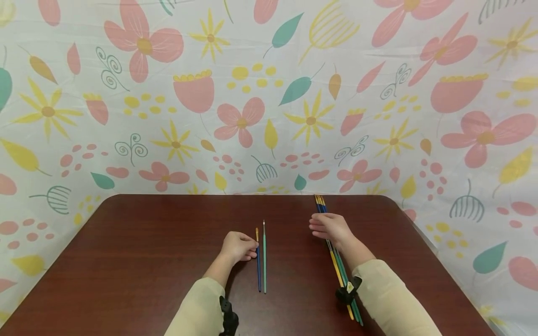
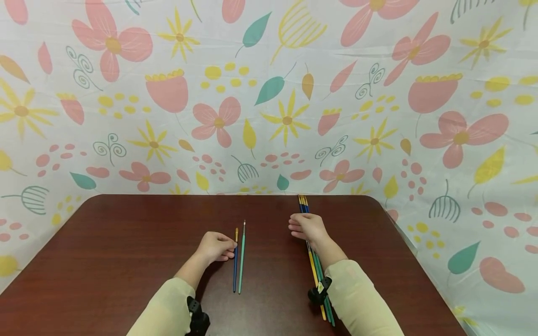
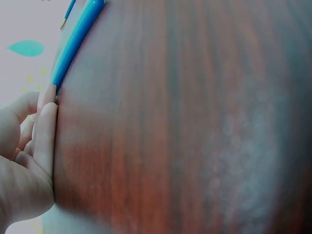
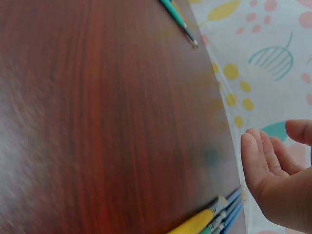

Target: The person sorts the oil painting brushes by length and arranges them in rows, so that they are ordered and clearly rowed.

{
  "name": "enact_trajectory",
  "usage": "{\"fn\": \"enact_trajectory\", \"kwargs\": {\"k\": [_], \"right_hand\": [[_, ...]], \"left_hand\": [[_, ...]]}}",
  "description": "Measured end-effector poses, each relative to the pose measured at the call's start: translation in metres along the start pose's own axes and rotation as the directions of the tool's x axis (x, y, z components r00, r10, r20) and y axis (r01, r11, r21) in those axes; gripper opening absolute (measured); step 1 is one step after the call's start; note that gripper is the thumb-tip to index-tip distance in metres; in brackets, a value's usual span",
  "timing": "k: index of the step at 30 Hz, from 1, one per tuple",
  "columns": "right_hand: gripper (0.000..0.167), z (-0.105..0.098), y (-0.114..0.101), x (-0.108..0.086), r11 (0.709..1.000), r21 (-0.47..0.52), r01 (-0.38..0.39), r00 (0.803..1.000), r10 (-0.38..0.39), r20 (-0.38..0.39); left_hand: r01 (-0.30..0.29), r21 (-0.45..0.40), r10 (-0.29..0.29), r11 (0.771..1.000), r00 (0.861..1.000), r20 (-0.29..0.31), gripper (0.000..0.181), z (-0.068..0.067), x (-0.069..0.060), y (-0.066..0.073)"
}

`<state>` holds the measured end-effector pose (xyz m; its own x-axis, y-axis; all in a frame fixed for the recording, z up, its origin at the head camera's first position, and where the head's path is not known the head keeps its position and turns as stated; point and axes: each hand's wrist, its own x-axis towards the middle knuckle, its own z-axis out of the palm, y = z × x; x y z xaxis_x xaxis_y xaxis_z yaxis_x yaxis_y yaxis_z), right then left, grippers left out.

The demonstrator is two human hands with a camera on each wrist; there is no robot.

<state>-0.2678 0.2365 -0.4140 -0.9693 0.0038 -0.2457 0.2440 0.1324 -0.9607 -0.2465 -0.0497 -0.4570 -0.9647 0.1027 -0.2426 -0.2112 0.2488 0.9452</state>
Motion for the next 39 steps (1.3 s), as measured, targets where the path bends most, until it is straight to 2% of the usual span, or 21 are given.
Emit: {"fn": "enact_trajectory", "kwargs": {"k": [4,11,17,25,39], "right_hand": [[0.05,0.008,0.002,-0.003,1.0,0.024,-0.016,1.0,0.016,0.021],[0.051,0.02,0.007,-0.009,0.999,0.035,-0.017,0.997,0.015,0.077],[0.052,0.031,0.012,-0.012,0.997,0.061,-0.055,0.994,0.049,0.096],[0.048,0.058,0.021,-0.017,0.994,0.09,-0.067,0.991,0.055,0.124],[0.052,0.098,0.024,-0.024,0.988,0.141,-0.069,0.971,0.033,0.239]], "left_hand": [[0.009,-0.006,-0.009,1.0,1.0,-0.001,0.016,0.0,0.001,0.0],[-0.017,-0.024,0.017,1.0,1.0,0.019,0.013,-0.001,-0.002,0.001],[-0.002,-0.014,0.002,1.0,1.0,0.007,0.015,0.001,0.0,-0.001],[-0.005,-0.01,0.005,1.0,1.0,0.003,0.015,0.0,0.0,-0.001],[-0.004,0.01,0.004,1.0,1.0,-0.007,0.017,0.001,0.001,-0.001]]}}
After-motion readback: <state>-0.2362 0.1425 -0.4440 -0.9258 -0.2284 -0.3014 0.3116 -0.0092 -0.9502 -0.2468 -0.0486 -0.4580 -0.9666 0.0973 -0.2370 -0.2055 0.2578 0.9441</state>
